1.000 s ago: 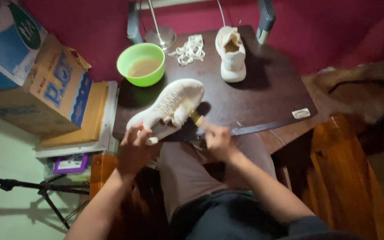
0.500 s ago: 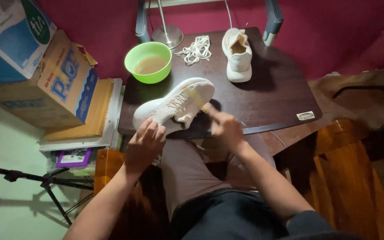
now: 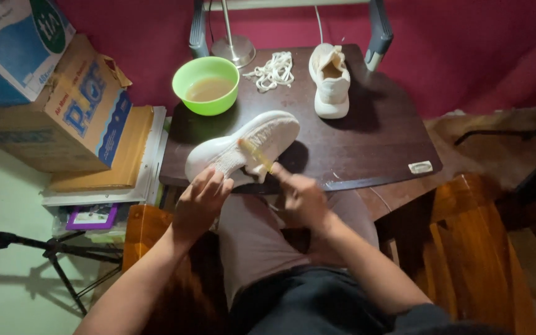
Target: The person scrubs a white sneaker with a toothbrush, focusing on the sole, sides, and upper fabric. They repeatedly dip the brush into a green bowl of liquid and continue scrubbing different areas of the shoe.
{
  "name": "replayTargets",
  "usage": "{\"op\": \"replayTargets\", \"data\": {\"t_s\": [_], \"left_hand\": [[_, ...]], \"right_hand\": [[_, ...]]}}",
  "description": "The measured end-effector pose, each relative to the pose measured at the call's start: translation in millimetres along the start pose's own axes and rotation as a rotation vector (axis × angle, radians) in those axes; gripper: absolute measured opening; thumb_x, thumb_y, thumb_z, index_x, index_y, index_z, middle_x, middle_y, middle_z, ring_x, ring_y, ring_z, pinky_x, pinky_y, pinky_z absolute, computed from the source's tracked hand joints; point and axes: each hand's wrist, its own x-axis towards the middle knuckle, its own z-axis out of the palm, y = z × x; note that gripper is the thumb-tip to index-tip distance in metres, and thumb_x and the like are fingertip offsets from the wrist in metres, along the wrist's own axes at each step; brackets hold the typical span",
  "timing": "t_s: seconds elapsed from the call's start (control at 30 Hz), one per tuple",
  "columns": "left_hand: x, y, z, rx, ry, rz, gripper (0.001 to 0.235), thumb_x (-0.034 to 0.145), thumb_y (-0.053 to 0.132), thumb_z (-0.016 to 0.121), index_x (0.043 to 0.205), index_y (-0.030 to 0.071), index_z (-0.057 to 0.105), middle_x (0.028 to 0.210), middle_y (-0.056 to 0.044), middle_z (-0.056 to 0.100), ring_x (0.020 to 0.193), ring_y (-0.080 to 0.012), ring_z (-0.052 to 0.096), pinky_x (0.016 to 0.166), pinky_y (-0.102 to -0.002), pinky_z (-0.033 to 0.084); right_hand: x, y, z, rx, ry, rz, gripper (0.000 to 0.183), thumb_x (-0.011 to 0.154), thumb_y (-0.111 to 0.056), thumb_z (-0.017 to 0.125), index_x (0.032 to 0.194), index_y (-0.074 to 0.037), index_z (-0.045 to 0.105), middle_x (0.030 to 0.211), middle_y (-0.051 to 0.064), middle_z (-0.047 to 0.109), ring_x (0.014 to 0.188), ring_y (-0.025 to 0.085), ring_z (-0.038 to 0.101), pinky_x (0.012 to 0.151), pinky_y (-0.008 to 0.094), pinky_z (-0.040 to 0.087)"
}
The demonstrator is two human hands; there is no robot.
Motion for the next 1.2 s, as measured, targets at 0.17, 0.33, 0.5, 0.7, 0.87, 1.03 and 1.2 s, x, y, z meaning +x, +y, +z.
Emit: {"op": "replayTargets", "data": {"t_s": [0.17,0.33,0.5,0.7,0.87,1.03,1.2], "left_hand": [[1.8,0.9,-3.2,0.007,0.016,0.010,0.009,0.098,0.020,0.062,0.108,0.020,0.062,0.113,-0.004,0.060,0.115,-0.0243,0.065,0.092,-0.030,0.057],[-6.3,6.7,-0.2,-0.004,-0.001,0.023,0.014,0.097,0.015,0.063,0.110,0.019,0.062,0.113,-0.004,0.060,0.109,-0.0252,0.064,0.086,-0.029,0.059],[-0.9,6.7,-11.8,-0.015,0.002,0.015,0.008,0.098,0.016,0.062,0.103,0.022,0.061,0.110,-0.001,0.057,0.100,-0.0225,0.059,0.078,-0.025,0.057],[-3.6,9.5,5.5,0.002,0.026,-0.004,0.010,0.097,0.016,0.066,0.104,0.023,0.063,0.108,-0.001,0.056,0.095,-0.0216,0.060,0.074,-0.025,0.058],[1.8,7.8,-9.8,-0.026,-0.040,-0.023,0.016,0.095,0.017,0.066,0.109,0.024,0.061,0.110,0.000,0.054,0.101,-0.0211,0.059,0.074,-0.024,0.059],[-3.5,0.4,9.2,-0.050,-0.050,-0.078,0.017,0.093,0.018,0.065,0.109,0.023,0.060,0.109,-0.001,0.057,0.099,-0.0217,0.061,0.071,-0.023,0.059],[9.4,-17.3,9.3,-0.176,0.076,0.061,0.020,0.081,0.004,0.067,0.064,0.013,0.060,0.100,-0.010,0.060,0.099,-0.0345,0.061,0.085,-0.049,0.055]], "right_hand": [[22.7,-54.6,-31.2,0.061,0.009,0.051,0.043,0.093,-0.003,0.052,0.132,-0.012,0.070,0.083,0.024,0.072,0.081,0.040,0.072,0.071,0.047,0.056],[5.8,-34.9,-28.3,0.051,0.007,-0.129,0.041,0.090,-0.005,0.057,0.126,-0.014,0.074,0.056,0.003,0.068,0.056,0.023,0.069,0.059,0.034,0.055],[-16.8,-59.4,-28.3,0.109,-0.215,0.045,0.061,0.083,-0.004,0.060,0.140,-0.028,0.064,0.065,0.008,0.070,0.062,0.028,0.071,0.061,0.036,0.057],[1.4,-57.3,-31.3,0.085,-0.006,-0.052,0.052,0.088,-0.004,0.053,0.136,-0.020,0.069,0.059,0.019,0.061,0.060,0.037,0.068,0.057,0.043,0.053],[5.4,-37.3,-39.9,0.056,-0.022,0.073,0.050,0.089,-0.004,0.055,0.134,-0.023,0.070,0.077,0.019,0.071,0.073,0.037,0.072,0.066,0.044,0.055],[-2.2,-21.4,-13.7,0.173,-0.108,-0.030,0.064,0.081,0.003,0.056,0.139,-0.023,0.067,0.069,0.013,0.072,0.068,0.033,0.073,0.065,0.040,0.058],[33.2,8.5,-26.7,0.056,-0.040,0.380,0.046,0.097,-0.012,0.054,0.140,-0.025,0.064,0.116,0.020,0.073,0.111,0.037,0.069,0.095,0.050,0.055]]}}
